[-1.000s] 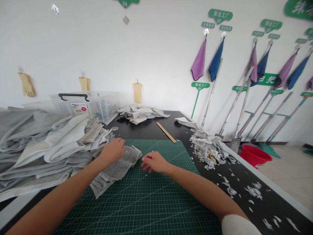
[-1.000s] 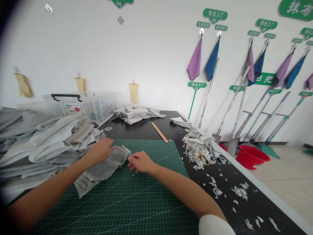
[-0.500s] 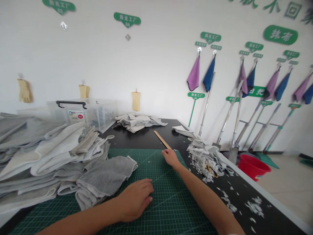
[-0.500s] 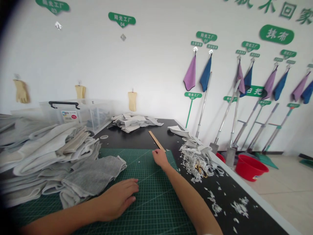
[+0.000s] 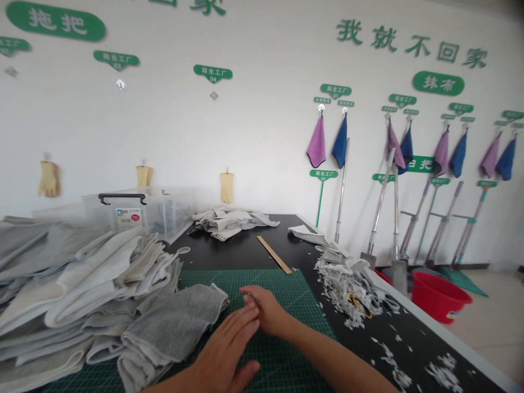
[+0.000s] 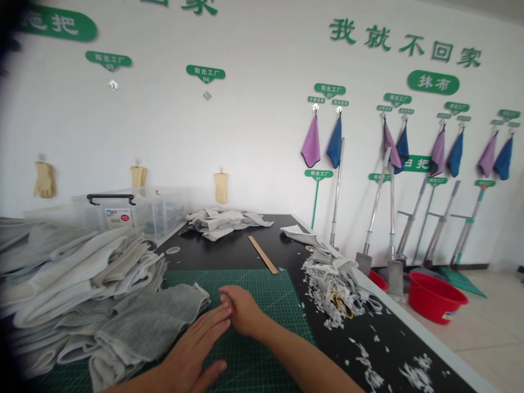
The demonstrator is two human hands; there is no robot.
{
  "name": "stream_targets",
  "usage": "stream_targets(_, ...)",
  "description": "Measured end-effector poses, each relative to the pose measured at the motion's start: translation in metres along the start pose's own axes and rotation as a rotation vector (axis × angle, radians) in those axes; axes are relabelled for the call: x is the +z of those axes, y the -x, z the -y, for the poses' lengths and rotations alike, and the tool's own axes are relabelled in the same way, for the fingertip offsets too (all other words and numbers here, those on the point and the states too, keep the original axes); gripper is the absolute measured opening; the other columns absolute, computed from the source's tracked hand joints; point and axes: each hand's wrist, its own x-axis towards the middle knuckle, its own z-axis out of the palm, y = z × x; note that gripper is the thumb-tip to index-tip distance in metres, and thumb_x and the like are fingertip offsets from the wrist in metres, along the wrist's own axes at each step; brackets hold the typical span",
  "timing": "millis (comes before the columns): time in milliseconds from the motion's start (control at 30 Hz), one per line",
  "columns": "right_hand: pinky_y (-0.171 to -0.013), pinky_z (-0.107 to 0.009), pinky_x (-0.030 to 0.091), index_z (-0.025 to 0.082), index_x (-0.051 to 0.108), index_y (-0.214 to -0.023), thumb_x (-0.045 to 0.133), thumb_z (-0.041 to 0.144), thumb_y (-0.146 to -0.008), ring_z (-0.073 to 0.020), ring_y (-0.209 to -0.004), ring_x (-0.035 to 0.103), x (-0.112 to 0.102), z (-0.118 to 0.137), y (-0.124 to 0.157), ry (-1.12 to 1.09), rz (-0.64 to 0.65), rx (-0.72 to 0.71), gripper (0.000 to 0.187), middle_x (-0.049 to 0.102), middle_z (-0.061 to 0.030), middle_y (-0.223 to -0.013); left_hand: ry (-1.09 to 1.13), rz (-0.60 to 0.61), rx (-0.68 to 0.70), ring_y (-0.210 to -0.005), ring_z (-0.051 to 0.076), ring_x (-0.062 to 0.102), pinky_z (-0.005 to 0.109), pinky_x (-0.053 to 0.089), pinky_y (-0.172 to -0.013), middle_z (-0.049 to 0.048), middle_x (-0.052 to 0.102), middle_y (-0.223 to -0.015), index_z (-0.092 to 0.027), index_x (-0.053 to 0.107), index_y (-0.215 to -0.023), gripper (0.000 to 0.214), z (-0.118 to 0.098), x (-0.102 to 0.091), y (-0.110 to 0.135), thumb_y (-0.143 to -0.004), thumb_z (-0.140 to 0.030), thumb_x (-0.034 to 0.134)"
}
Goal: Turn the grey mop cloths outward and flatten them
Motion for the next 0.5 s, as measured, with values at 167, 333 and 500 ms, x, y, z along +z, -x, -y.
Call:
stream_targets(167,-0.108,-0.044,0.028,0.022,0.015,-0.147,0.035,0.046,-0.092,-0.0249,-0.136,0.025,0.001,0.069,0.016,-0.108,0.024,-0.365,0.063,0.026,-0.0109,-0.148,0.008,-0.176,-0.004,-0.136,0.037,0.015,0.056,0.019,-0.109,0.0186,0.018,-0.149,-0.012,0.011,-0.146,0.077,-0.012,-0.028,-0.028,-0.088,-0.047,0.048)
stream_targets(333,-0.113,-0.048,0.015,0.021,-0.022,-0.143,0.017,0.041,-0.096,-0.0272,-0.139,-0.006,-0.017,0.120,0.004,-0.175,-0.218,-0.450,0.065,-0.018,-0.0039,-0.152,0.340,-0.334,0.024,-0.138,0.033,0.003,0.050,0.016,-0.112,0.0077,-0.003,-0.154,-0.018,-0.004,-0.148,0.075,-0.040,-0.072,-0.067,-0.092,-0.052,0.031)
stream_targets(500,-0.113,-0.052,0.007,0.020,-0.032,-0.138,0.029,0.049,-0.090,-0.0338,-0.134,-0.018,-0.044,0.169,-0.005,-0.021,-0.344,-0.580,0.084,-0.034,0.0021,-0.146,0.606,-0.371,0.016,-0.138,0.032,0.003,0.043,0.015,-0.115,-0.0025,0.009,-0.153,-0.023,0.009,-0.148,0.070,-0.066,-0.117,-0.094,-0.090,-0.061,0.019)
